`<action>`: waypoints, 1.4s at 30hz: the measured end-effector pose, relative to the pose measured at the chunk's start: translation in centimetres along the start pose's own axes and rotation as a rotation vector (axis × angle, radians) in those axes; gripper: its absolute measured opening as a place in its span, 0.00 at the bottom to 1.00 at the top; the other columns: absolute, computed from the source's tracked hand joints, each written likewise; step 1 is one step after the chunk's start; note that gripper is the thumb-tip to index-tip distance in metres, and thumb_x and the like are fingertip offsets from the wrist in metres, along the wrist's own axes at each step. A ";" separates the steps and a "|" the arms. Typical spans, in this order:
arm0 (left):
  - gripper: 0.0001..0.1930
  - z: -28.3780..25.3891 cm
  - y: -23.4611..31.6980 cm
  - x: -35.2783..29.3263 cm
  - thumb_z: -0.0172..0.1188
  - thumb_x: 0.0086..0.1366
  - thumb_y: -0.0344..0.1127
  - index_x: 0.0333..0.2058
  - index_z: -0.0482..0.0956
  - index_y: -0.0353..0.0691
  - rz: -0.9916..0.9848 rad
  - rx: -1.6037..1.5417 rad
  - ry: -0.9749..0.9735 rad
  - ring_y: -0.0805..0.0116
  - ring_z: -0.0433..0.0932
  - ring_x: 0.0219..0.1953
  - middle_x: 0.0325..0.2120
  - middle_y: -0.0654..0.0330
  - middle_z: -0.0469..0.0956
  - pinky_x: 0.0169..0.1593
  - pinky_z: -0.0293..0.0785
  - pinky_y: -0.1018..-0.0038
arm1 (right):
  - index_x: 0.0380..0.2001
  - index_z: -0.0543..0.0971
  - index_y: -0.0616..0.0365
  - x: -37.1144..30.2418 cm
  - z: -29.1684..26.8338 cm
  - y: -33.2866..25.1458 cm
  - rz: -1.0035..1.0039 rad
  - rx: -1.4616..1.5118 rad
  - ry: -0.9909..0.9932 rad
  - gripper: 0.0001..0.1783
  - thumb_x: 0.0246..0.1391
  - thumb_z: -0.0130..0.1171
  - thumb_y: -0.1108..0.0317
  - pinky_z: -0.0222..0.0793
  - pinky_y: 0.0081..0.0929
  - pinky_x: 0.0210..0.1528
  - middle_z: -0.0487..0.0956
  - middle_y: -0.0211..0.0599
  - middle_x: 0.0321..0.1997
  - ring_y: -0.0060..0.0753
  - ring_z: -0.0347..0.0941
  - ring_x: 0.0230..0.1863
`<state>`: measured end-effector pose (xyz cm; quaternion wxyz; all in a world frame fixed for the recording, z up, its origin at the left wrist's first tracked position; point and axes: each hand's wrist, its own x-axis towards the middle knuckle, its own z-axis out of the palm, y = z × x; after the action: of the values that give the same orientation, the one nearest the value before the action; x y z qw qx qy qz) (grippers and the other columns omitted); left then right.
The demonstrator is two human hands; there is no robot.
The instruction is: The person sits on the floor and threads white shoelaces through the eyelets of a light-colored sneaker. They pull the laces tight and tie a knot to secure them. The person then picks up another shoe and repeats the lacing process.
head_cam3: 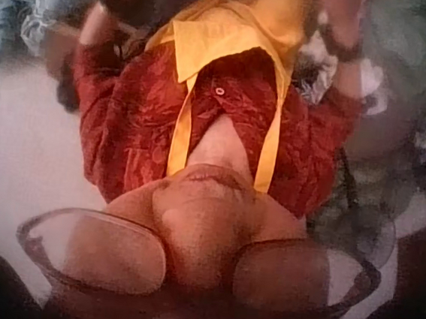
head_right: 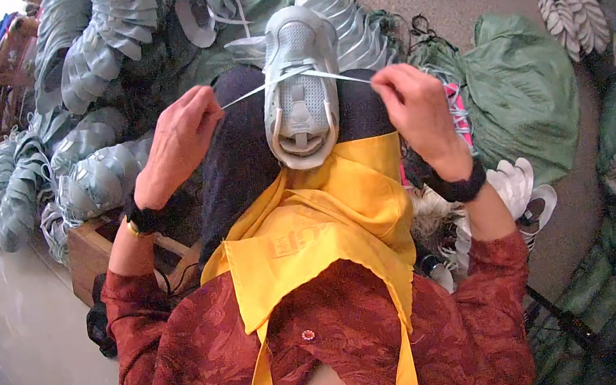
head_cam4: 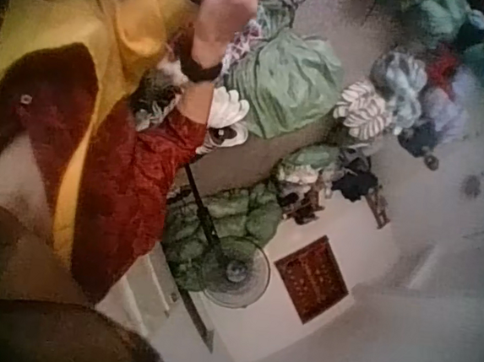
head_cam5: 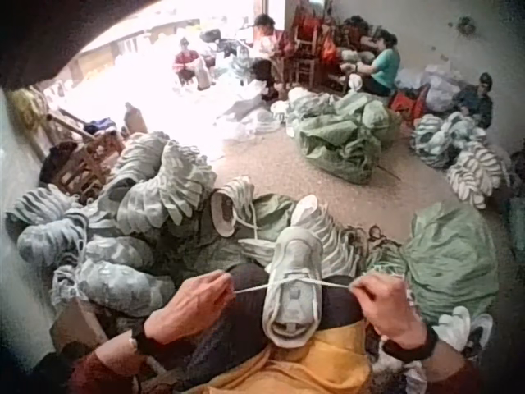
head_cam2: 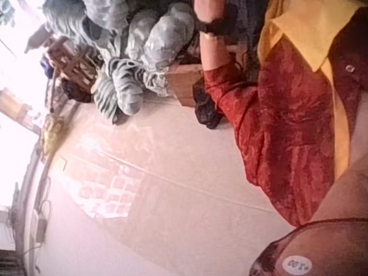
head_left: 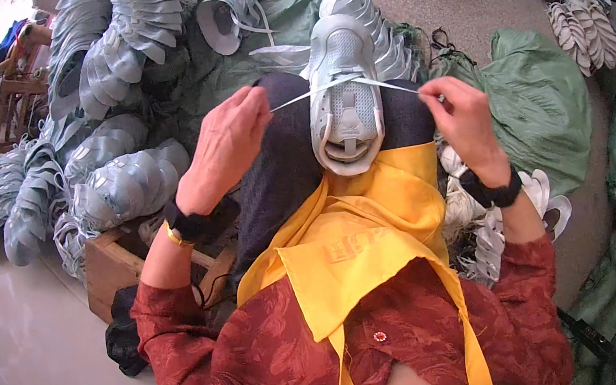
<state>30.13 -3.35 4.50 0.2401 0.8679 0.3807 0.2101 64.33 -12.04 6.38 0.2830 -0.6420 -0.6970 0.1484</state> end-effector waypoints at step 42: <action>0.08 -22.5 -24.3 -21.2 0.60 0.67 0.35 0.36 0.77 0.36 -0.803 0.517 0.359 0.63 0.77 0.28 0.26 0.55 0.80 0.37 0.74 0.67 | 0.43 0.82 0.64 -23.1 -16.2 32.9 0.837 -0.061 0.452 0.10 0.59 0.58 0.78 0.80 0.24 0.33 0.83 0.36 0.33 0.26 0.80 0.30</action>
<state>-9.00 0.75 4.53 0.0101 0.6342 0.7592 0.1461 100.90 -32.84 -4.20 0.3242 -0.8918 -0.3036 0.0859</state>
